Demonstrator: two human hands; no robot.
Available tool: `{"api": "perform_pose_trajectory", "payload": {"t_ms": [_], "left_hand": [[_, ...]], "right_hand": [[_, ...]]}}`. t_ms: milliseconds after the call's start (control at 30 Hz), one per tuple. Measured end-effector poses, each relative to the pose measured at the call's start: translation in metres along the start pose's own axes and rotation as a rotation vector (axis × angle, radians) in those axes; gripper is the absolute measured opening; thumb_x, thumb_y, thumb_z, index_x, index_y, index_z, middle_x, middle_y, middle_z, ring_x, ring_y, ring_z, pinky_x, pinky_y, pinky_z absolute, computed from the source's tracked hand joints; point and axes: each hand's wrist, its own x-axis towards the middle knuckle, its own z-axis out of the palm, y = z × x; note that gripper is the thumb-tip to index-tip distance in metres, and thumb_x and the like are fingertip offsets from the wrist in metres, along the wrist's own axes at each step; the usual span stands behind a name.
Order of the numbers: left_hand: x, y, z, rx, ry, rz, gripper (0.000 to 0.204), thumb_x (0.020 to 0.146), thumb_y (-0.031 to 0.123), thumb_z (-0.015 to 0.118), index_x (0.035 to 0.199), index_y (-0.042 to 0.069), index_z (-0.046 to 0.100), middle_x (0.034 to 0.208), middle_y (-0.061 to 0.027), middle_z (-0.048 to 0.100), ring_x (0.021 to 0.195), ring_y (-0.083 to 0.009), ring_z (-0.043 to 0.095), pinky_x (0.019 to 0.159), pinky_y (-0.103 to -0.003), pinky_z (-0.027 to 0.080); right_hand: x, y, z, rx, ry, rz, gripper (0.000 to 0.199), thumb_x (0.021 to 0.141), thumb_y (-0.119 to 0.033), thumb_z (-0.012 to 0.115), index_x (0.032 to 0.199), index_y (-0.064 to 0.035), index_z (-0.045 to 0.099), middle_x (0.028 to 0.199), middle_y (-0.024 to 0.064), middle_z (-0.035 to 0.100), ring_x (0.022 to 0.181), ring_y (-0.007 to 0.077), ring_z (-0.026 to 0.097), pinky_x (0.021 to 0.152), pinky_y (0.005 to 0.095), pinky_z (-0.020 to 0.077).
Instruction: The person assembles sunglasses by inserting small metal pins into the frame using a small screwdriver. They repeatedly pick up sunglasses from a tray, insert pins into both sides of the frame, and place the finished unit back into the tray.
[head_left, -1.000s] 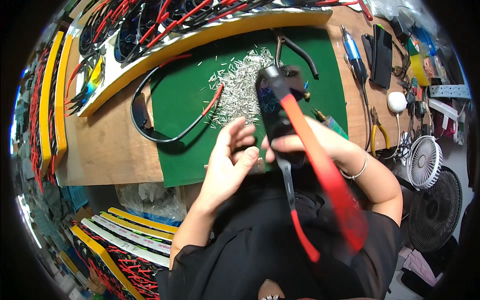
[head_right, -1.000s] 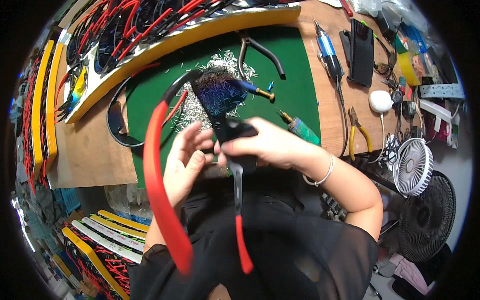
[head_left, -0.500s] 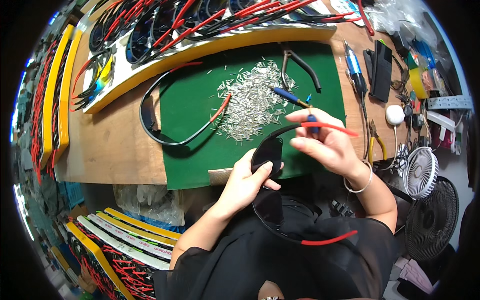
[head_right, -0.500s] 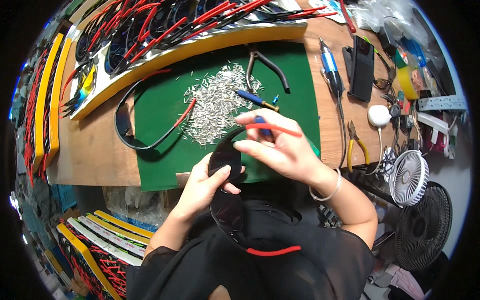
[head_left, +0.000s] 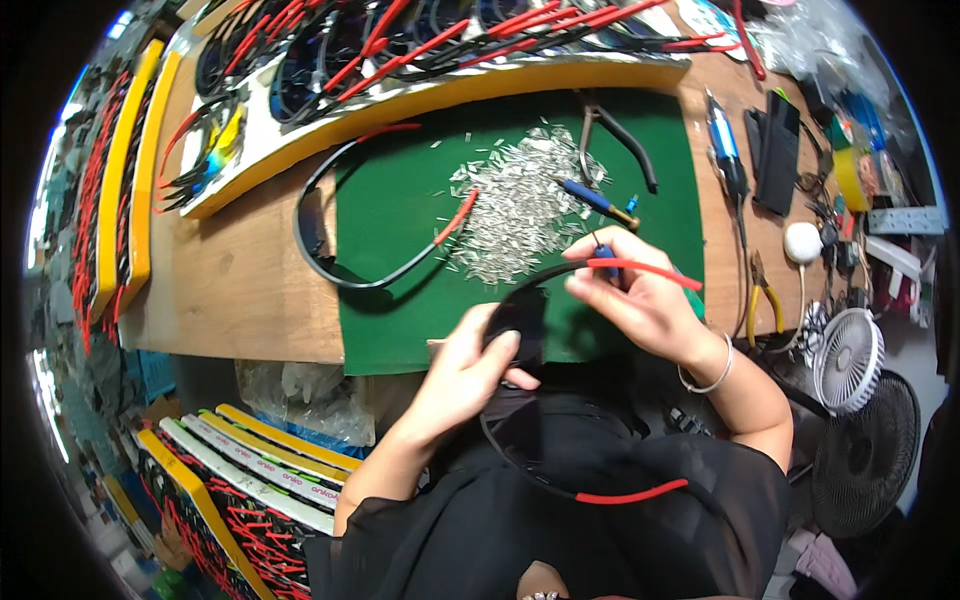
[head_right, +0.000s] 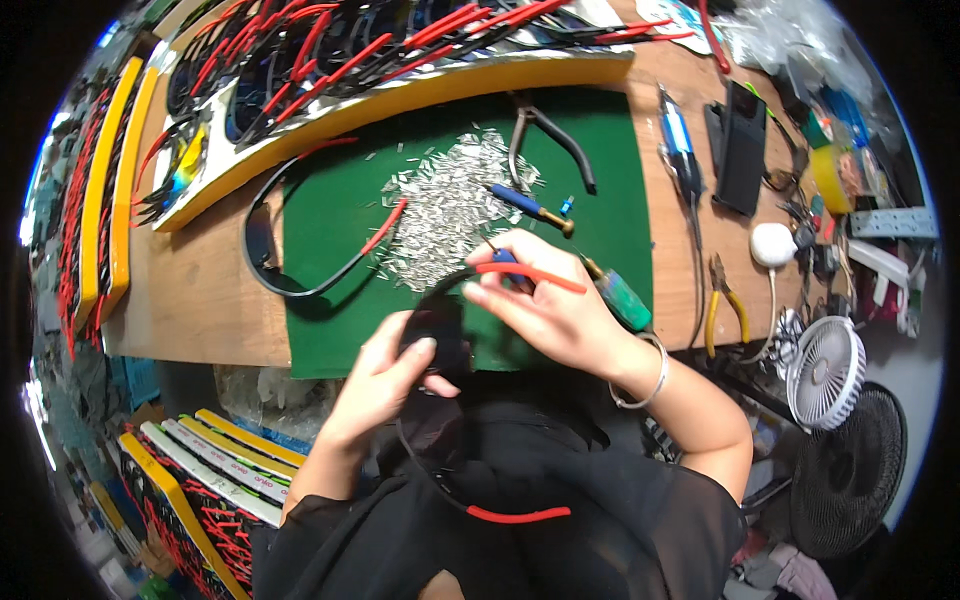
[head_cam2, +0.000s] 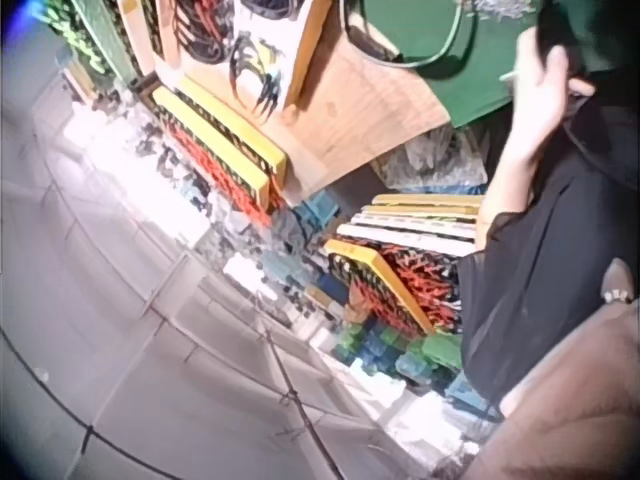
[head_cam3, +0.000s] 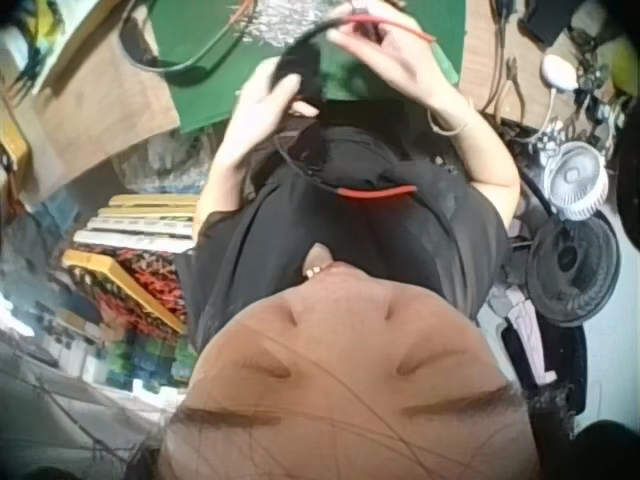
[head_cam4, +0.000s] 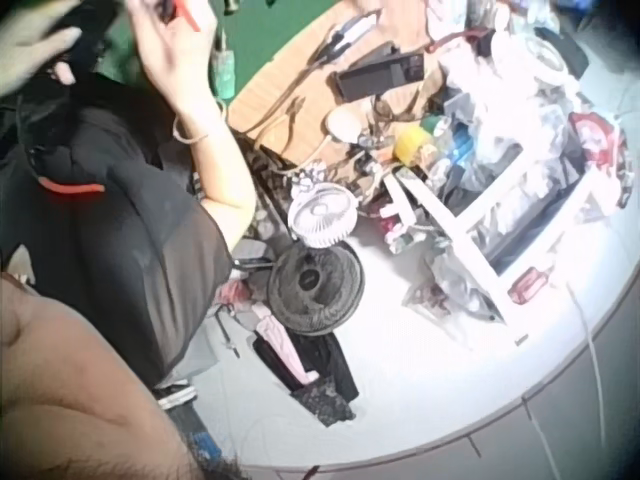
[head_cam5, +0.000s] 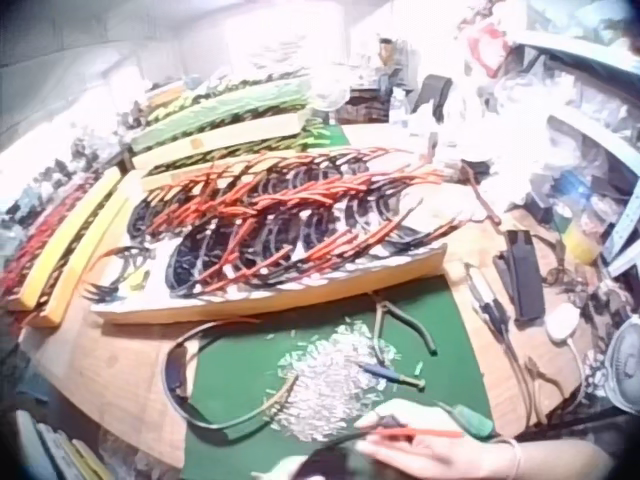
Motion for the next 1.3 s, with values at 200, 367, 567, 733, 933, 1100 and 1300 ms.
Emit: {"api": "perform_pose_trajectory", "payload": {"t_ms": [200,367,567,733,933,1100,1300], "left_hand": [[-0.032,0.058,-0.118,0.344,0.702,0.390,0.030,0.093,0.012,0.039,0.120,-0.003,0.038,0.094,-0.0113,0.056,0.057,-0.0154,0.060,0.057,-0.024,0.051],[0.010,0.058,-0.151,0.410,0.735,0.344,0.031,0.093,0.022,0.044,0.111,-0.004,0.045,0.083,-0.0090,0.055,0.057,-0.0109,0.056,0.052,-0.022,0.047],[0.045,0.064,-0.154,0.790,0.797,0.327,0.060,0.073,0.033,0.069,0.112,-0.006,0.045,0.098,-0.0175,0.058,0.090,-0.0196,0.055,0.080,-0.031,0.044],[0.027,0.067,-0.179,0.391,0.627,0.455,0.044,0.076,0.007,0.063,0.115,-0.003,0.045,0.095,-0.0078,0.056,0.083,-0.0128,0.054,0.074,-0.025,0.046],[0.048,0.165,-0.213,0.475,0.563,0.657,0.036,0.080,0.012,0.061,0.112,-0.001,0.051,0.088,-0.0017,0.055,0.076,-0.0083,0.052,0.068,-0.023,0.044],[0.132,0.226,-0.301,0.705,0.750,0.594,0.044,0.075,0.020,0.068,0.110,-0.002,0.055,0.100,-0.0100,0.062,0.088,-0.0149,0.058,0.079,-0.026,0.045],[0.164,0.230,-0.264,1.344,1.017,0.609,0.056,0.073,0.034,0.066,0.116,0.001,0.052,0.098,-0.0169,0.063,0.091,-0.0263,0.061,0.080,-0.033,0.046]], "right_hand": [[-0.030,0.046,0.004,-0.086,-0.052,0.212,0.019,0.082,-0.015,0.061,0.095,-0.0012,0.058,0.072,-0.0003,0.053,0.063,0.0042,0.045,0.056,0.0207,0.0395],[-0.025,0.046,0.013,-0.139,-0.068,0.248,0.018,0.082,-0.015,0.061,0.095,-0.0015,0.058,0.066,-0.0002,0.052,0.057,0.0045,0.043,0.052,0.0210,0.0378],[-0.034,0.047,0.005,-0.213,-0.049,0.153,0.016,0.081,-0.012,0.062,0.093,-0.0013,0.059,0.066,0.0019,0.051,0.053,0.0059,0.043,0.049,0.0212,0.0368],[-0.029,0.047,0.006,-0.289,-0.054,0.063,0.016,0.080,-0.010,0.062,0.092,-0.0010,0.059,0.072,0.0063,0.056,0.051,0.0092,0.046,0.048,0.0223,0.0389],[-0.026,0.048,0.015,-0.364,0.027,-0.032,0.014,0.078,-0.008,0.063,0.089,-0.0003,0.059,0.072,0.0089,0.057,0.051,0.0137,0.050,0.048,0.0245,0.0408],[-0.026,0.046,0.017,-0.380,0.015,0.010,0.013,0.075,-0.006,0.064,0.086,-0.0005,0.061,0.073,0.0106,0.060,0.061,0.0208,0.058,0.056,0.0275,0.0449],[-0.030,0.054,0.021,-0.404,0.186,-0.145,0.013,0.072,-0.001,0.065,0.084,-0.0010,0.061,0.065,0.0093,0.056,0.050,0.0186,0.053,0.047,0.0266,0.0411]]}}
